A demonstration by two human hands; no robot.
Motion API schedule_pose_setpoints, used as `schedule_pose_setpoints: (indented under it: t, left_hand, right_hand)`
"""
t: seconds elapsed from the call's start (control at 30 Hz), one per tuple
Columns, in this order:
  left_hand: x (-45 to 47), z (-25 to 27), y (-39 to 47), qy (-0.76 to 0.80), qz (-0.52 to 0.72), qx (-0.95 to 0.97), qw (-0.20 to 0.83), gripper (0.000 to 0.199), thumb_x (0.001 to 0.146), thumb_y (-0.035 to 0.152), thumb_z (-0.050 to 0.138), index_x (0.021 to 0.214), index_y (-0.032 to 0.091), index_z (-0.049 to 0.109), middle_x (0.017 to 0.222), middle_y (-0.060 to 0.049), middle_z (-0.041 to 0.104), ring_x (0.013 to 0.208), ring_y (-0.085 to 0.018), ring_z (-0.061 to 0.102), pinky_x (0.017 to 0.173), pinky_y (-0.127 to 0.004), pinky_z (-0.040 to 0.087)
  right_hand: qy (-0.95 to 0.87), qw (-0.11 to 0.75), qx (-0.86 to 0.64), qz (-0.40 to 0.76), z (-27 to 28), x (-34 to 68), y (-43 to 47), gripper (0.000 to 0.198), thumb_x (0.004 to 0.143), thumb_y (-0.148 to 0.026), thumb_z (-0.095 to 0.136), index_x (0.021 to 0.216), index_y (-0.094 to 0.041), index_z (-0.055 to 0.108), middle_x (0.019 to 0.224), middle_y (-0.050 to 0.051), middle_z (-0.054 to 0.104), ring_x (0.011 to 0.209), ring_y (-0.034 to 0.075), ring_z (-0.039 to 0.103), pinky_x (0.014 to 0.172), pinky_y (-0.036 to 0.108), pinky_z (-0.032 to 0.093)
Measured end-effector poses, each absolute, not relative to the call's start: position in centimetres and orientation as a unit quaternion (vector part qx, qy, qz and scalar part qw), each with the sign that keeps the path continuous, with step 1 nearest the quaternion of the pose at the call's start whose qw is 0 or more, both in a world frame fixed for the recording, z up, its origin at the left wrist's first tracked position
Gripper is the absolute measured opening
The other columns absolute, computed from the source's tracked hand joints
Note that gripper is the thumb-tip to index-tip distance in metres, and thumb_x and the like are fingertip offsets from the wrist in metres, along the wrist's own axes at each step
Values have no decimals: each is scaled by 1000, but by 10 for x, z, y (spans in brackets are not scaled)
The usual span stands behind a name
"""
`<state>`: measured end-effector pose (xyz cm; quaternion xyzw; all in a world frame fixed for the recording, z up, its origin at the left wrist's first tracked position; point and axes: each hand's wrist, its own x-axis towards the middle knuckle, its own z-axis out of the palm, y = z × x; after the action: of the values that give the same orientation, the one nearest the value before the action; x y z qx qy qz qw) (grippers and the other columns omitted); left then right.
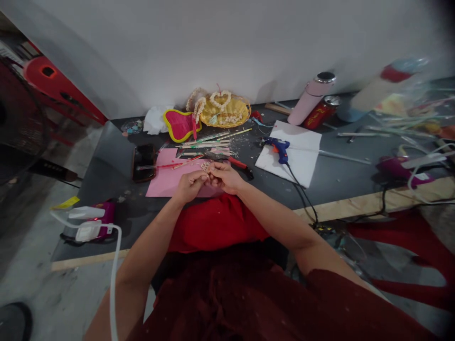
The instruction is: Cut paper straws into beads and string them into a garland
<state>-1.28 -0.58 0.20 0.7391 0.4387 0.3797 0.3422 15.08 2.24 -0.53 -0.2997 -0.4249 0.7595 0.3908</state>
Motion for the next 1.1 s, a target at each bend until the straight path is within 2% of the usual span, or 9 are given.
schedule_pose_setpoints:
  t: [0.17,0.27,0.43,0.6,0.8,0.97,1.1]
  left_hand:
    - [-12,-1,-2,469,404,705,347,32,91,41,46,78,18,64,67,-2,65,64,-13,60,63,-24,48]
    - [-18,-8,5,504,459,648,339,33,91,43,47,80,17,65,67,-2,63,60,-12,57,58,-24,46]
    - [-20,-14,8,486,478,599,420,34,87,45,52,99,16,66,70,-2,64,48,-8,46,46,-22,38]
    - [-13,-11,5,491,456,566,481,35,81,41,60,105,16,68,77,-3,69,48,-8,47,45,-22,38]
    - [-11,-7,2,493,456,546,502,28,80,39,61,94,16,70,75,-4,70,47,-6,44,44,-20,35]
    - [-9,-6,0,493,452,535,516,26,80,40,62,84,16,69,63,-1,63,45,-6,41,42,-20,31]
    - [-7,-3,-2,489,460,525,523,27,80,41,62,81,15,68,64,-1,62,45,-5,41,43,-19,31]
  right_hand:
    - [-447,445,-289,720,-5,153,29,33,68,-46,75,79,-20,59,66,-4,56,55,7,49,53,21,40]
    - [-469,454,-299,696,-10,156,36,32,68,-44,75,84,-20,60,70,-4,57,57,7,50,55,22,41]
    - [-553,421,-315,646,-14,161,37,26,78,-42,65,91,-20,61,70,-3,58,60,9,52,58,23,42]
    - [-603,441,-342,570,-9,162,34,19,79,-36,61,90,-20,61,75,-1,60,62,10,51,61,25,43]
    - [-664,452,-374,464,-7,160,32,11,80,-29,58,84,-20,60,82,2,63,73,14,57,70,28,46]
    - [-682,439,-357,463,-7,158,31,13,82,-31,58,86,-19,61,84,3,64,78,15,59,75,30,47]
    - [-692,443,-353,448,-9,158,31,15,83,-33,59,89,-19,61,85,3,64,78,15,59,74,29,48]
